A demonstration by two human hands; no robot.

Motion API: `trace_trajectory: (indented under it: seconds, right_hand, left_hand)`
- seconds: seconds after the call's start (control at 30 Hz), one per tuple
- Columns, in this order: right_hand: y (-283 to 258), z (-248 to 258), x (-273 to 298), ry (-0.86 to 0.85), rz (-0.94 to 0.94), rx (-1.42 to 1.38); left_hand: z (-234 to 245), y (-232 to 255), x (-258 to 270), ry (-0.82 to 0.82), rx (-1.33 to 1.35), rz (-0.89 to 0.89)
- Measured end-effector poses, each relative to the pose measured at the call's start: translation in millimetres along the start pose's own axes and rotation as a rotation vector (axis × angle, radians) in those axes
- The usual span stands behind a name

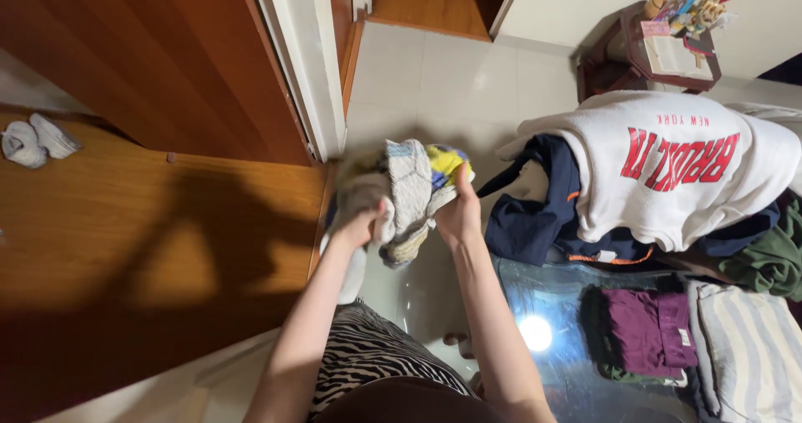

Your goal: Fold laundry on a glass table and organize the piles.

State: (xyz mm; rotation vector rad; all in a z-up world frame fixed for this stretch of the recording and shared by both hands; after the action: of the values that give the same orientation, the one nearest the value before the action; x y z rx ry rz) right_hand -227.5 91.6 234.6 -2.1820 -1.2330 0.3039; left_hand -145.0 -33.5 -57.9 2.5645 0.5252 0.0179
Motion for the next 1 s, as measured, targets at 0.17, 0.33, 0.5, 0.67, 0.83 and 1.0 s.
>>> trace_trajectory:
  seconds: [0.17,0.33,0.5,0.67,0.83,1.0]
  right_hand:
    - [-29,-6,-41,-0.036,0.031,0.093]
    - [-35,113,-111,0.163,0.081,0.449]
    - [-62,151,-133,0.421,0.179,0.291]
    - [-77,6,-117,0.144,0.286,0.249]
    - [-56,12,-140,0.018,0.263,0.324]
    - [-27,212,-180,0.550,0.038,0.255]
  left_hand:
    - [-46,60,0,0.391,-0.224,0.016]
    - [-139,213,-2,0.587,-0.370,-0.316]
    - [-80,248,-21,0.492,-0.809,-0.100]
    - [115,213,-15,0.666,-1.496,0.469]
    - [21,270,-28,0.766,-1.237,0.127]
    - [-141,333,-51,0.460,-1.225,-0.478]
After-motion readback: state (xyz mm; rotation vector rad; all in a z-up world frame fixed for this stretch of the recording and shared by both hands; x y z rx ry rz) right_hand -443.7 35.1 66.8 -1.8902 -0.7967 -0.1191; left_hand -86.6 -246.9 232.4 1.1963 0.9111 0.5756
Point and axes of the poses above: each hand's wrist, its own x-axis away from the middle knuckle, its own z-axis out of the back of the hand, y = z × x, the point moved 8 cm from there along -x, towards the middle knuckle, and after that the axes turned 1 degree about -y, right-handed, at the moved point
